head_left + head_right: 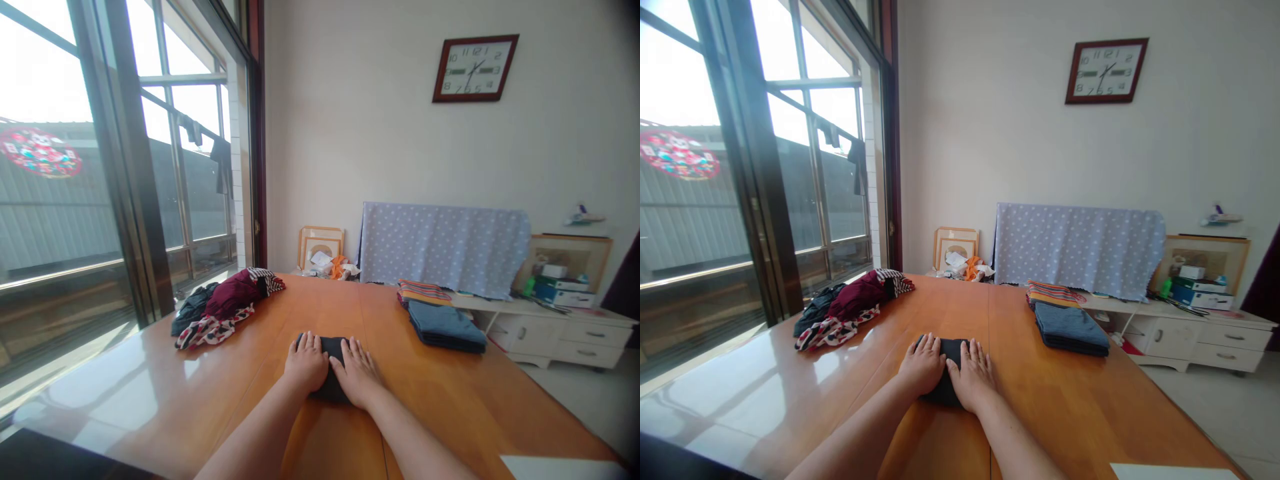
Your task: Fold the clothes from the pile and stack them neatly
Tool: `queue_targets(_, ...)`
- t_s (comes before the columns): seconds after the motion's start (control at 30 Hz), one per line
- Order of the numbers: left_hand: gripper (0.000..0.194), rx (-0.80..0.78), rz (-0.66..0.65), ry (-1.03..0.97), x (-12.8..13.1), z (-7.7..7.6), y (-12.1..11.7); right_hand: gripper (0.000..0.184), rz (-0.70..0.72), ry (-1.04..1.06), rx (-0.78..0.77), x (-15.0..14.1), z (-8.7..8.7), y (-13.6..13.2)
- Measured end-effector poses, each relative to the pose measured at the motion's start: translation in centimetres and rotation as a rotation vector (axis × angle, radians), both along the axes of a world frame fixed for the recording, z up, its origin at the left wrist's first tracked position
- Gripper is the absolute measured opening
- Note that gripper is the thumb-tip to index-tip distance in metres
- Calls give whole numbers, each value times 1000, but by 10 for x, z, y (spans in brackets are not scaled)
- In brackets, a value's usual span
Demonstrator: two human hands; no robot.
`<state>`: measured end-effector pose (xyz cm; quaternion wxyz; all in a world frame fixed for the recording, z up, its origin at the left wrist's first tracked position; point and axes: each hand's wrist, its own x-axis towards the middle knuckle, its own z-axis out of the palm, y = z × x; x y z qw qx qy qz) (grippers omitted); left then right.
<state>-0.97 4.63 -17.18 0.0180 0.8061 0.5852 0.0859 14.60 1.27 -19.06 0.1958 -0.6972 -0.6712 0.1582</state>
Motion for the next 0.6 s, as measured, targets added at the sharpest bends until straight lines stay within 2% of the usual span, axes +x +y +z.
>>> queue_targets(0.27,73,-67,53,-55,-34,-1,1,88,40,-5,10,3,1,-3)
queue_targets(0.6,77,-19,84,-102,-37,-9,2,86,33,-26,24,3,-6,2)
